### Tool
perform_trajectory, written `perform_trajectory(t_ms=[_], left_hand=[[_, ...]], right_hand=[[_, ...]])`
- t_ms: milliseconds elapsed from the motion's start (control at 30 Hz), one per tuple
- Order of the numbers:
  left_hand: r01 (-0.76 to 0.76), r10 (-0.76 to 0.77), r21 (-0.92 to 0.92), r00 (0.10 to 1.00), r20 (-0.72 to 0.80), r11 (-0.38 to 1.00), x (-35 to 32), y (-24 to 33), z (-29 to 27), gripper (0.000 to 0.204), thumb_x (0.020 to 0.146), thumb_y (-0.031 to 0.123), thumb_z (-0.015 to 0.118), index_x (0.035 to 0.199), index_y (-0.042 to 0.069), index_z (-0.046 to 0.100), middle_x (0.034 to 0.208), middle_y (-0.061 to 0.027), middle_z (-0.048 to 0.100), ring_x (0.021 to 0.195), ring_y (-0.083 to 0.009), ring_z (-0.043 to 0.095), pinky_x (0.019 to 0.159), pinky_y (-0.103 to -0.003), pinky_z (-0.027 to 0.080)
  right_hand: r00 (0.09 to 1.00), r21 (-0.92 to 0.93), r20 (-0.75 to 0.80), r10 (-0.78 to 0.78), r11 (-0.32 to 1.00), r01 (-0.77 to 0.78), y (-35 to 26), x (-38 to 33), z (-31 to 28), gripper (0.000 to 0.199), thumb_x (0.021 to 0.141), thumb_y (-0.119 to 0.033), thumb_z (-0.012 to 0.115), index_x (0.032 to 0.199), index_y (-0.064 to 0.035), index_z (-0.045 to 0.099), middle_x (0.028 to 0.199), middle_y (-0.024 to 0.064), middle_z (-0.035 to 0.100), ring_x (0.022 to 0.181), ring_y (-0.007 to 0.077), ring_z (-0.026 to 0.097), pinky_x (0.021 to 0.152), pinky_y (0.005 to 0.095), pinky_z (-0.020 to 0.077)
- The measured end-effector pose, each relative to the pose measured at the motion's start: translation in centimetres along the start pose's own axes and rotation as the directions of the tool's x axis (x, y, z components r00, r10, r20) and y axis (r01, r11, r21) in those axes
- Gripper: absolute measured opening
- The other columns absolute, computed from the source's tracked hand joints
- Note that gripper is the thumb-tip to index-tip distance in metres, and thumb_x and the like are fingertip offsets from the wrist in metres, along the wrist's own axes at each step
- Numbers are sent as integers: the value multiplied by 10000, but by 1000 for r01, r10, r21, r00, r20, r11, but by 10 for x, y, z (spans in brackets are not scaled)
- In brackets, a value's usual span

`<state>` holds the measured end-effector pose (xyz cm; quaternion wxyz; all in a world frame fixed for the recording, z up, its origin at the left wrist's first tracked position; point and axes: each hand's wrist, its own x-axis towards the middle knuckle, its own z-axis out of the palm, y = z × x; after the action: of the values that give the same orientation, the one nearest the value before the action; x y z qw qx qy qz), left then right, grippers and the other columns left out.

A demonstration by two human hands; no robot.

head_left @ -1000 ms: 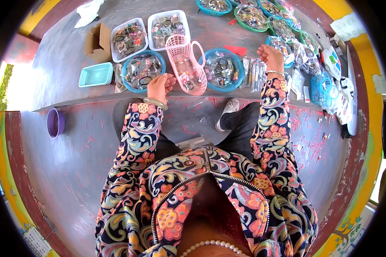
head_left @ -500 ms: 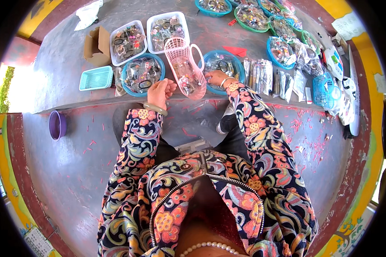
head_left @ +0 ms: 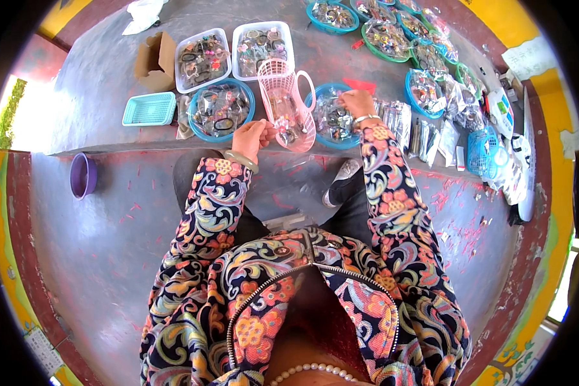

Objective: The person sits on the floor and packs small hair accessories into clear plastic bags. They pick up items from a pink basket, place them into bags, and seal them before setting them aside.

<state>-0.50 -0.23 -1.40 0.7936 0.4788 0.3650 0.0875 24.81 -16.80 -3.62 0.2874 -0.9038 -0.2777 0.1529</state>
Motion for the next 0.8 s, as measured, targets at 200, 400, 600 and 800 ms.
perform_trajectory(t_ms=[200, 400, 600, 800], left_hand=[[-200, 157, 155, 956, 248, 968, 5, -7, 10, 236, 791, 96, 548, 1018, 35, 554, 905, -36, 602, 735, -77, 547, 588, -203, 418], [-682, 554, 260, 716, 425, 683, 4, -17, 17, 431, 693, -60, 582, 1106, 26, 495, 1046, -52, 532, 802, -86, 541, 677, -205, 443], [-176, 27, 313, 903, 428, 933, -14, 2, 18, 303, 793, 43, 518, 1095, 37, 495, 919, -45, 588, 809, -101, 566, 686, -218, 469], [122, 7, -189, 822, 570, 974, -15, 0, 13, 342, 831, 51, 476, 1161, 9, 396, 1007, -88, 547, 884, -190, 567, 776, -277, 480]], right_hand=[[996, 883, 84, 24, 461, -85, -44, -91, -28, 207, 804, -160, 528, 820, 25, 617, 759, 75, 617, 683, 140, 572, 654, 259, 454], [880, 893, 441, -177, -10, -450, -64, -133, 12, 216, 810, -148, 531, 927, 29, 573, 847, 97, 595, 763, 176, 563, 708, 281, 445], [917, 921, 389, -85, 67, -384, -62, -125, 16, 236, 810, -183, 548, 946, 8, 570, 859, 79, 597, 753, 148, 556, 675, 274, 444], [954, 903, 295, 54, 310, -297, -83, -129, 27, 225, 779, -193, 600, 962, -63, 585, 831, 12, 598, 684, 108, 552, 627, 239, 426]])
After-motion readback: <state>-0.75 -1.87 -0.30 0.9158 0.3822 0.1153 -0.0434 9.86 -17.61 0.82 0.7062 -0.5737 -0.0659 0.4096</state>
